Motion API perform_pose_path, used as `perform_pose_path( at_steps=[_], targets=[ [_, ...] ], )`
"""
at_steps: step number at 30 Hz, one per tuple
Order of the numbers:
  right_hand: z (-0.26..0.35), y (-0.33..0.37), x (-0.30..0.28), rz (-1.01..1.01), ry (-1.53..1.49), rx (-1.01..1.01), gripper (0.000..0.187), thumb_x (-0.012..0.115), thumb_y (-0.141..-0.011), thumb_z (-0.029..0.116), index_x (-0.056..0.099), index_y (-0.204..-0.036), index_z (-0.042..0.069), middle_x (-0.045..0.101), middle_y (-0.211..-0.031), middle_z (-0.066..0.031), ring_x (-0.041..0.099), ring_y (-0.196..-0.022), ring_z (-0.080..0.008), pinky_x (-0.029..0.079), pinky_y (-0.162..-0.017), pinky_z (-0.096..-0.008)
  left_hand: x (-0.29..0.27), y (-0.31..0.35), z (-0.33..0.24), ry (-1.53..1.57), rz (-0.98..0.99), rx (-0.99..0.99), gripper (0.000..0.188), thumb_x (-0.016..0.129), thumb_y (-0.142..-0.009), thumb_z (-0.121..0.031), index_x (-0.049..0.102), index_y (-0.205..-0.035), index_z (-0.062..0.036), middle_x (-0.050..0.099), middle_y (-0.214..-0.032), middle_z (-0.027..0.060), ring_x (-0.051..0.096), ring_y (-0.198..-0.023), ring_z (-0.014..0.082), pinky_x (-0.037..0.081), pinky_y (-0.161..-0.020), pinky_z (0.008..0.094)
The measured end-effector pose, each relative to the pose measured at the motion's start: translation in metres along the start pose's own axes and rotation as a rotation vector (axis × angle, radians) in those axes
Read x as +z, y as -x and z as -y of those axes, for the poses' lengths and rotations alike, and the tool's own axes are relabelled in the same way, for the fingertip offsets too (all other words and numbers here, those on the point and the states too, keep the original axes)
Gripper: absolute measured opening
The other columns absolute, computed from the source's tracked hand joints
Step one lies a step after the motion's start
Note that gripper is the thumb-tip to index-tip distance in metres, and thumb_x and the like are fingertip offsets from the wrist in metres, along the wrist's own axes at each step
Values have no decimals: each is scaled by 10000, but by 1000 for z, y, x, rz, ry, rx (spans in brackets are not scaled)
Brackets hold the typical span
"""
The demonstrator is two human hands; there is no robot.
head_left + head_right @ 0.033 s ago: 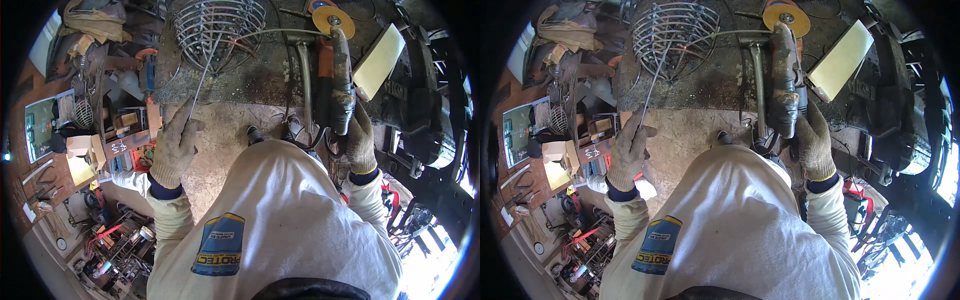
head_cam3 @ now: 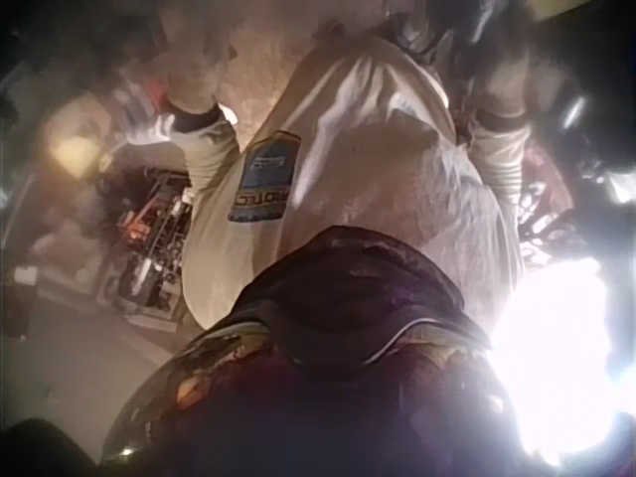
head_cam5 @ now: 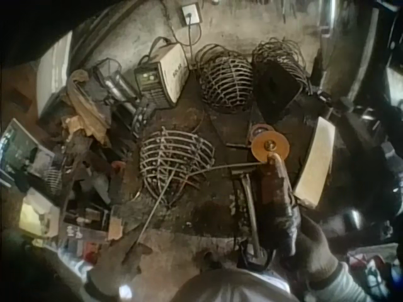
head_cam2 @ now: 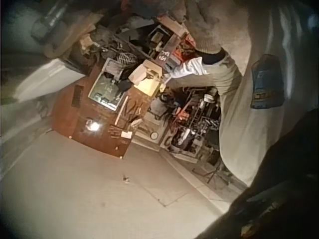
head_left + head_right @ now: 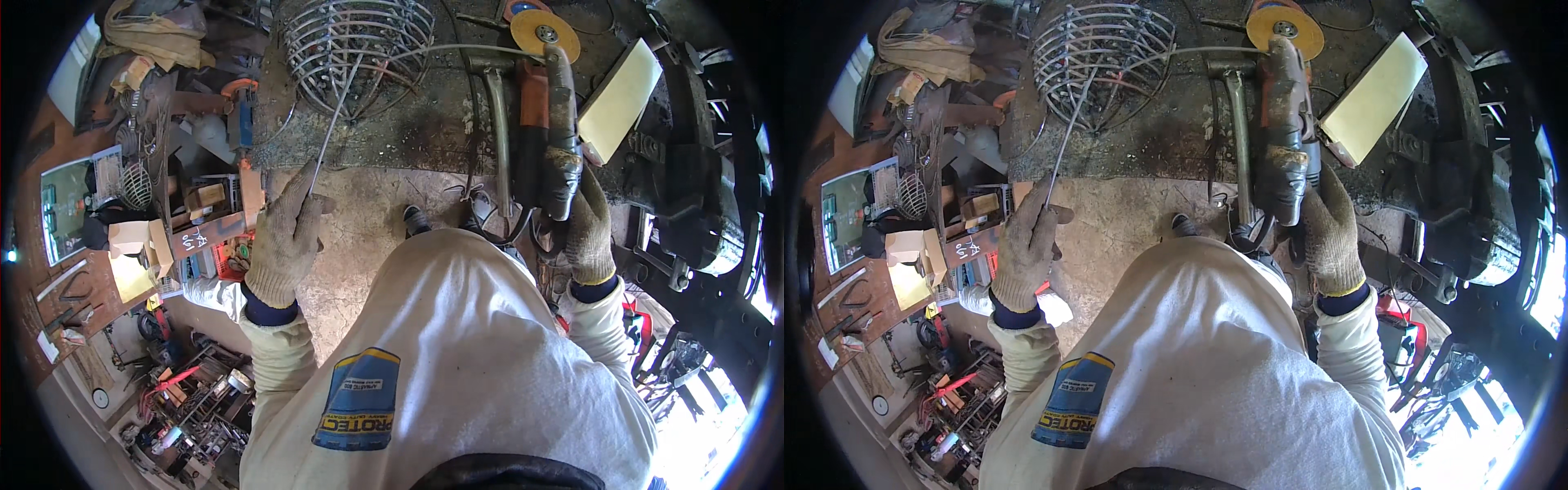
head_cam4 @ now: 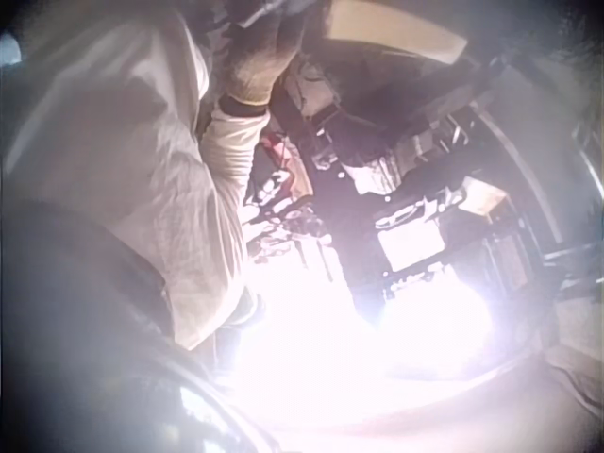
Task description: The person uses a handheld grinder to smooth edges on a curved metal frame, then uses a welding tool to attach a metal rod to the center of the frame on a workbench.
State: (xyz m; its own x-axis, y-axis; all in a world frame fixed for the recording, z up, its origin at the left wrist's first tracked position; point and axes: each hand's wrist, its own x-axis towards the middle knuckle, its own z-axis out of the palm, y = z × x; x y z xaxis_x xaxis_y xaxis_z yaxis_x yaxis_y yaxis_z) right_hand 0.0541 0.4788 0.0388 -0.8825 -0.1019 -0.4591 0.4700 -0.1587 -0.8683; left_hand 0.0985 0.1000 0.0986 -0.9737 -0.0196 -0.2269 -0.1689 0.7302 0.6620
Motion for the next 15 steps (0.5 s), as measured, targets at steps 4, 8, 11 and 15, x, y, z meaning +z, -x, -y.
perform_pose_path(
  at_steps=[4, 8, 11, 15],
  targets=[
    [-1, 5, 3, -73, -98, -105, 405, 531, -1019, 239, 533, -1348, 4, 646, -903, -36, 634, -656, -102, 518, -559, -234, 3, 1, 13, -22, -24, 101, 464, 471, -1025, -139, 476, -1473, -17, 745, -945, 133, 597, -519, 120, 504, -504, 275],
    [-4, 7, -1, -93, -87, -129, 419, 542, -1020, 249, 526, -1353, -4, 645, -897, -38, 632, -650, -105, 515, -556, -239, 3, 1, 22, -135, -42, 204, 462, 462, -1029, -143, 475, -1474, -19, 743, -942, 128, 599, -525, 121, 503, -506, 274],
    [0, 8, 4, -85, -73, -127, 425, 545, -1021, 239, 520, -1366, -7, 651, -889, -42, 634, -642, -101, 510, -555, -228, 3, 0, 16, -98, -32, 164, 462, 457, -1032, -145, 473, -1476, -19, 743, -940, 126, 599, -525, 121, 503, -503, 275],
    [1, 8, 1, -79, -59, -47, 430, 551, -1020, 231, 518, -1372, -13, 657, -876, -46, 636, -627, -102, 505, -543, -222, 3, 1, 13, -44, -33, 96, 464, 455, -1034, -151, 470, -1479, -20, 745, -942, 123, 595, -520, 121, 501, -498, 277]
  ],
)
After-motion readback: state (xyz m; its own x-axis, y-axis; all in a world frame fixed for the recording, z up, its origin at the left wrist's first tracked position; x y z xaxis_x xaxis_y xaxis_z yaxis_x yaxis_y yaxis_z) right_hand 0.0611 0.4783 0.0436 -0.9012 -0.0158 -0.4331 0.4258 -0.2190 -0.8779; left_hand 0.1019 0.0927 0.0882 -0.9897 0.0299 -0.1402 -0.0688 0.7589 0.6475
